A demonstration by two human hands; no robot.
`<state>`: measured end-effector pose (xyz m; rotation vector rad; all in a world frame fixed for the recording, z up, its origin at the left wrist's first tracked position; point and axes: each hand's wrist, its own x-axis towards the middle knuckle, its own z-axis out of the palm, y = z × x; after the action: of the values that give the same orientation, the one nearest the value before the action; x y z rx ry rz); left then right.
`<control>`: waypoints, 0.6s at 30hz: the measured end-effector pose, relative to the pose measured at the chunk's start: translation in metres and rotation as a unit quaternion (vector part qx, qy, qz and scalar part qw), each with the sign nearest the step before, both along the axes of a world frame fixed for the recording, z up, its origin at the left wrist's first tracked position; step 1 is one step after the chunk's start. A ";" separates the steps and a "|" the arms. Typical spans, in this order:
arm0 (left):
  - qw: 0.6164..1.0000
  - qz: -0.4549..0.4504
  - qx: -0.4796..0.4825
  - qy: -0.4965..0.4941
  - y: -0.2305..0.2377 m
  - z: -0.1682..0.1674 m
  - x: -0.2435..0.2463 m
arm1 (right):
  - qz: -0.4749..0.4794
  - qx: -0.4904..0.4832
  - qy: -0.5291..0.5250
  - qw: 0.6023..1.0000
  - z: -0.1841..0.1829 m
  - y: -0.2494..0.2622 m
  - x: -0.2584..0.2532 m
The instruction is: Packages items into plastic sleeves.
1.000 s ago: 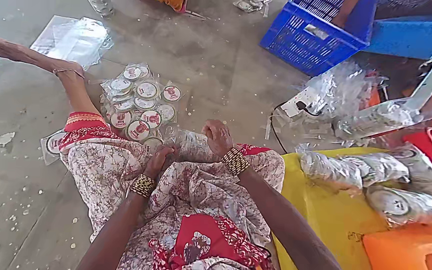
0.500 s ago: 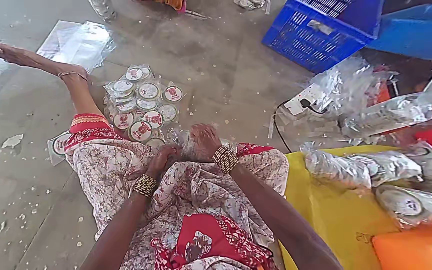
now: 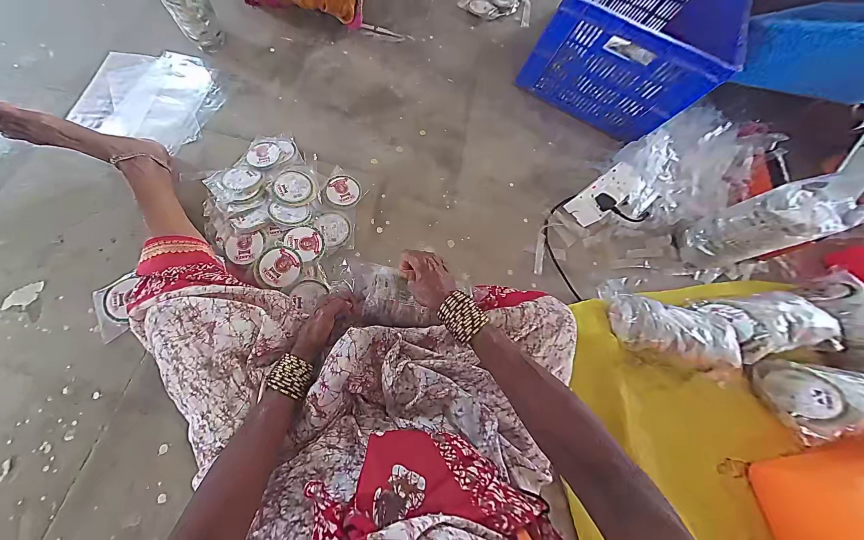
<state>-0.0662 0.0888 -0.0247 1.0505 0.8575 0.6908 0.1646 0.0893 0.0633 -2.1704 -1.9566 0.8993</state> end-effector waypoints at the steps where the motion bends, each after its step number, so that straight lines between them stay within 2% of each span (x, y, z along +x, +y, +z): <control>1: 1.000 0.005 -0.006 0.002 0.000 0.002 0.001 | -0.004 0.007 0.001 1.000 0.006 0.002 0.002; 4: 1.000 0.011 -0.017 0.002 -0.001 0.003 0.002 | -0.044 0.112 0.015 0.993 0.018 0.001 0.008; 5: 1.000 0.008 -0.017 0.007 -0.002 0.002 0.001 | -0.045 0.111 0.002 0.993 0.018 -0.001 0.009; 7: 1.000 0.009 -0.019 0.011 -0.001 0.000 0.001 | -0.010 -0.005 -0.035 0.999 0.012 -0.005 0.011; 9: 0.999 0.018 -0.028 0.011 0.000 0.002 0.003 | -0.006 -0.042 -0.020 0.999 0.009 -0.004 0.018; 13: 0.999 0.030 -0.032 0.016 -0.004 0.001 0.003 | -0.061 0.102 -0.027 0.993 0.032 -0.013 0.031; 14: 0.999 0.031 -0.032 0.019 -0.003 0.002 0.003 | -0.060 0.082 -0.045 0.994 0.033 -0.016 0.034; 16: 0.999 0.033 -0.036 0.025 -0.003 0.005 0.004 | -0.032 -0.023 -0.069 0.997 0.016 -0.024 0.040; 18: 0.999 0.034 -0.037 0.020 -0.002 0.007 0.007 | -0.034 -0.024 -0.052 0.998 0.015 -0.030 0.048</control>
<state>-0.0591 0.0873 -0.0173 0.9757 0.9488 0.6921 0.2126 0.0589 0.0784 -2.3408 -1.9125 0.8480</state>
